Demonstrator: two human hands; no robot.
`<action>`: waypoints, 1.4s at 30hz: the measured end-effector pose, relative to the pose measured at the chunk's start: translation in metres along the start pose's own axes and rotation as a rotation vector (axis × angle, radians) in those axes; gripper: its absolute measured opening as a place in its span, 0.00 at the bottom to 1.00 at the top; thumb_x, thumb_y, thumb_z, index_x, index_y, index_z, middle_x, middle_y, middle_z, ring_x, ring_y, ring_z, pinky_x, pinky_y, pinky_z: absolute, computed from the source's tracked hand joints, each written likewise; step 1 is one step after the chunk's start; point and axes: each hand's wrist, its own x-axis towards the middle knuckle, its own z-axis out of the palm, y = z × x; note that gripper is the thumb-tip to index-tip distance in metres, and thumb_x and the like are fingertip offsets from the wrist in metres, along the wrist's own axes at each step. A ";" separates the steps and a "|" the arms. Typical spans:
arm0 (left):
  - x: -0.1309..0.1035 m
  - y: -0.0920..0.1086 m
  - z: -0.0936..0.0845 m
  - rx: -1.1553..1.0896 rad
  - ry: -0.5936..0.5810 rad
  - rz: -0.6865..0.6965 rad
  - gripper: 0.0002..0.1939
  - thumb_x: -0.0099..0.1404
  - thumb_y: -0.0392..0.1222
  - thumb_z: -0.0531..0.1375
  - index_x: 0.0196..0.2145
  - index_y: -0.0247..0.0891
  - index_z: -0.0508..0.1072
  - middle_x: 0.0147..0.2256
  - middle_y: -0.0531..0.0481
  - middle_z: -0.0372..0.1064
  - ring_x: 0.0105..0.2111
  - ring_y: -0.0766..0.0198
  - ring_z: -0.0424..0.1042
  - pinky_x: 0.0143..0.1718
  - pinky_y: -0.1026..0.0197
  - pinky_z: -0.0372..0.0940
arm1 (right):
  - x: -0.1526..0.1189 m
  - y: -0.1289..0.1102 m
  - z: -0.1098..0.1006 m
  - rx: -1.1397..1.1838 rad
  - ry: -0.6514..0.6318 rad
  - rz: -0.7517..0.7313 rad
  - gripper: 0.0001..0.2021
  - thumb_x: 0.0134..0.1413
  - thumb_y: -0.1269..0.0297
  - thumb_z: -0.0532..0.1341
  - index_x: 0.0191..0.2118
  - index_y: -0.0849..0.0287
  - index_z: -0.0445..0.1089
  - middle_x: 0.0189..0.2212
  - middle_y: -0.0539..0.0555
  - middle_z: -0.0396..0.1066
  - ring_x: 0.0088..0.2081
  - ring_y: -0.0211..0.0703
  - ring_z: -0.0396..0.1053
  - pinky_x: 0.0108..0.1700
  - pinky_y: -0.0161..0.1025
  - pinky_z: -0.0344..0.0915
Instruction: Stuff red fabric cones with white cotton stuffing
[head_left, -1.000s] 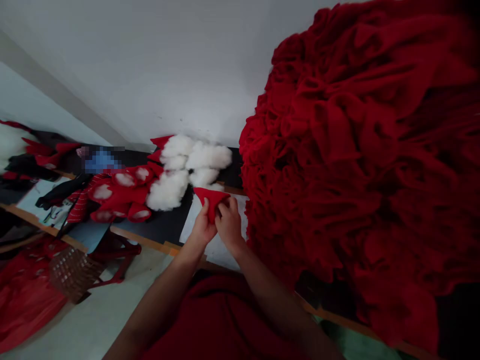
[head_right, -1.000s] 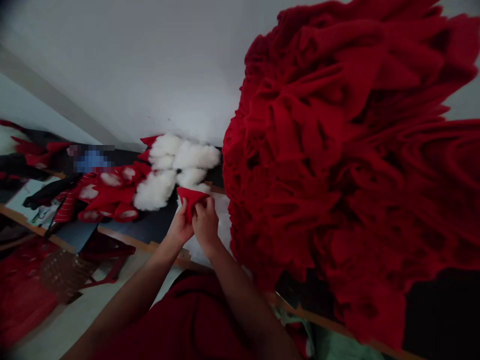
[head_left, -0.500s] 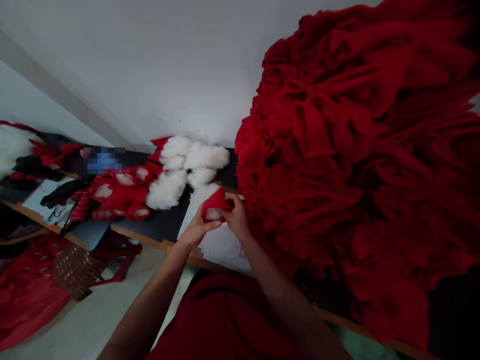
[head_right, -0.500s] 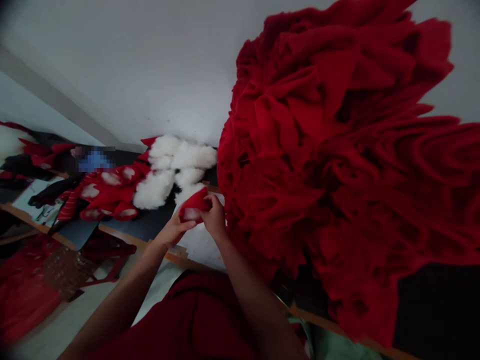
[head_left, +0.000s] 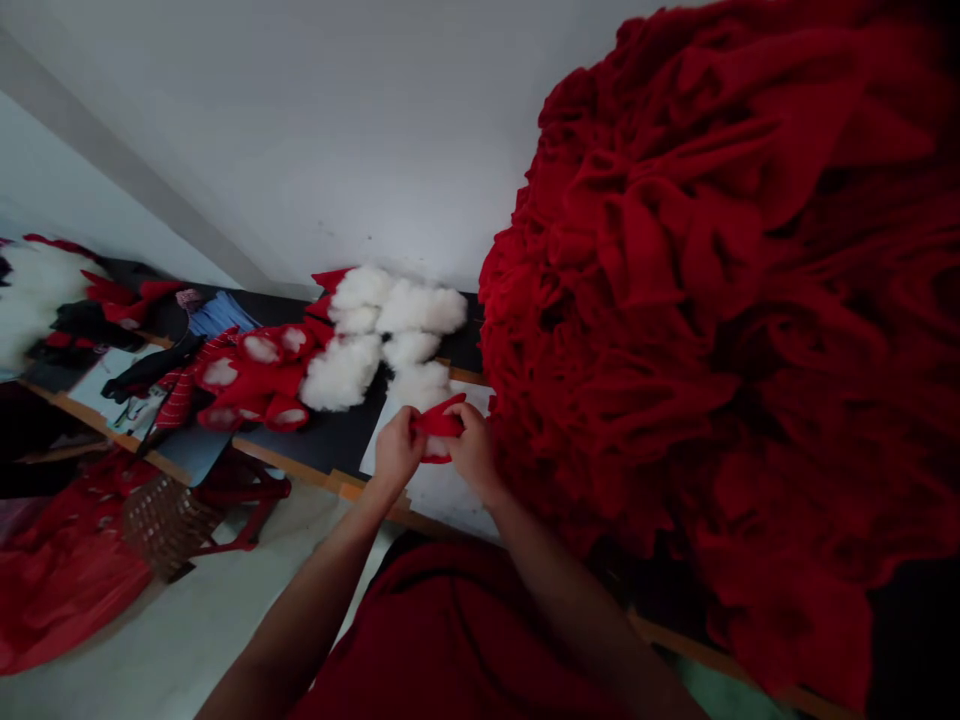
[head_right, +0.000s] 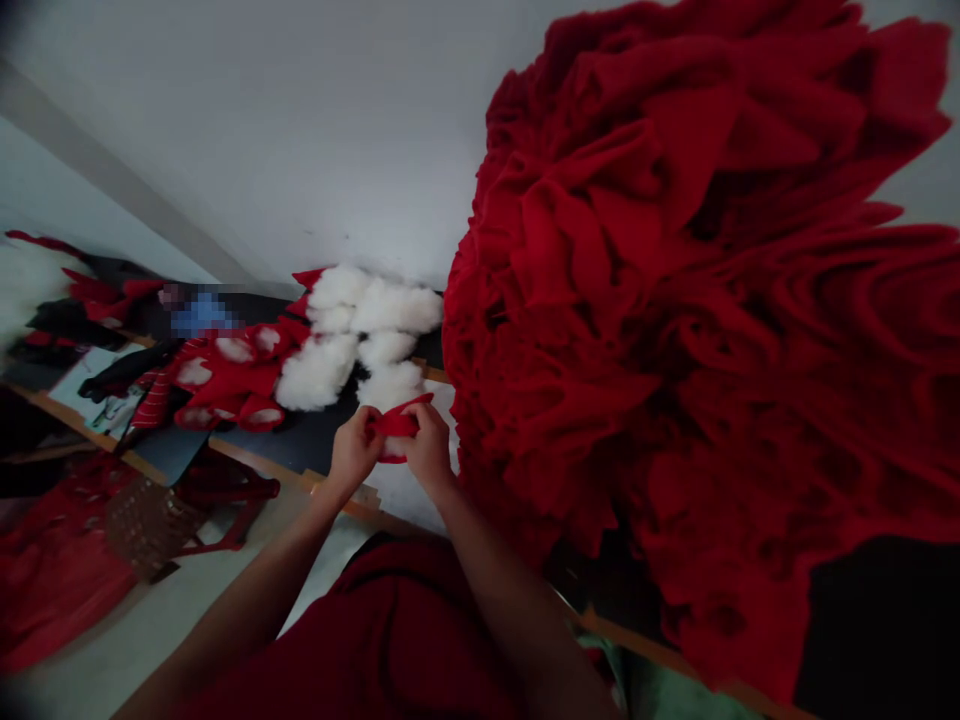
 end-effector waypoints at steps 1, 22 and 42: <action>0.002 -0.002 -0.001 0.025 0.051 -0.006 0.13 0.46 0.23 0.57 0.24 0.41 0.69 0.20 0.55 0.56 0.25 0.65 0.58 0.27 0.68 0.52 | -0.002 0.000 -0.001 -0.029 0.013 -0.009 0.06 0.37 0.73 0.54 0.26 0.58 0.63 0.27 0.50 0.66 0.32 0.41 0.64 0.37 0.37 0.61; -0.005 0.000 -0.003 0.442 0.024 0.151 0.03 0.54 0.35 0.52 0.29 0.38 0.62 0.20 0.57 0.56 0.21 0.69 0.56 0.25 0.65 0.51 | -0.008 0.002 0.007 0.076 0.100 0.129 0.15 0.35 0.75 0.52 0.35 0.58 0.62 0.34 0.52 0.65 0.38 0.42 0.63 0.43 0.40 0.61; -0.006 0.002 0.002 0.706 -0.068 0.144 0.05 0.56 0.39 0.51 0.31 0.38 0.64 0.20 0.54 0.60 0.21 0.65 0.61 0.25 0.64 0.51 | -0.015 0.006 0.006 0.049 0.067 0.172 0.24 0.33 0.76 0.53 0.43 0.58 0.63 0.40 0.55 0.66 0.44 0.46 0.63 0.50 0.45 0.60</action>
